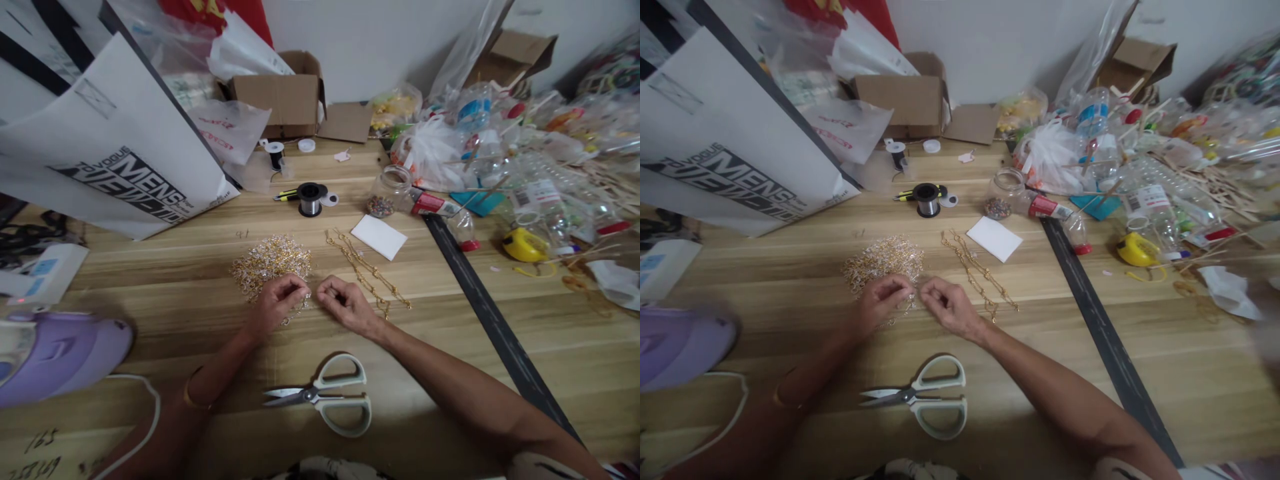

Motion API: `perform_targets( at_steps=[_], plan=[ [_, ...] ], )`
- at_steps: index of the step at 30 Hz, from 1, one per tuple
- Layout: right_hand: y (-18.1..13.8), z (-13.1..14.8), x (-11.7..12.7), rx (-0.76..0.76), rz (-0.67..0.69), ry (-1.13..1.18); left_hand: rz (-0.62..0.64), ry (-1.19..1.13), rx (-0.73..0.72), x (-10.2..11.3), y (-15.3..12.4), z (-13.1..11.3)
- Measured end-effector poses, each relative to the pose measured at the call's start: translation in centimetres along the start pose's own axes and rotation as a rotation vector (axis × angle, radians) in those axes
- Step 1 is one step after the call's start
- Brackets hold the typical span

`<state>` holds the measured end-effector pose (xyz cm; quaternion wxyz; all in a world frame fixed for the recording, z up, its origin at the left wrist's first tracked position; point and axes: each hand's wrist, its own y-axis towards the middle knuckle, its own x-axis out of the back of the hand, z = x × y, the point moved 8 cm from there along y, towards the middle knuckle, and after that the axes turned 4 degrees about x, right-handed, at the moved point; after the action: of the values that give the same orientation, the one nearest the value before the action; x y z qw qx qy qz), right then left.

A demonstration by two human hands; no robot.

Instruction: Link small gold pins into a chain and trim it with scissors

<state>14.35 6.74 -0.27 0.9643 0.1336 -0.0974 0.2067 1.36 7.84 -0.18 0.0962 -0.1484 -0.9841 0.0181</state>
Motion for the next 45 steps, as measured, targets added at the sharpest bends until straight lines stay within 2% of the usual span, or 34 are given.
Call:
perform_targets(
  at_steps=[12,28,38,45],
  plan=[
    [0.1,0.2,0.2,0.003,-0.026,0.012,0.029,-0.075,0.135,-0.4,0.0,1.1],
    [0.0,-0.5,0.2,-0.05,-0.029,0.05,-0.017,-0.086,0.146,0.0,0.1,1.6],
    [0.0,-0.3,0.2,-0.026,-0.015,0.015,-0.061,-0.035,0.07,0.3,0.2,1.0],
    [-0.1,-0.1,0.3,-0.026,-0.022,0.008,-0.062,0.0,0.092,0.4,0.0,1.2]
  ],
)
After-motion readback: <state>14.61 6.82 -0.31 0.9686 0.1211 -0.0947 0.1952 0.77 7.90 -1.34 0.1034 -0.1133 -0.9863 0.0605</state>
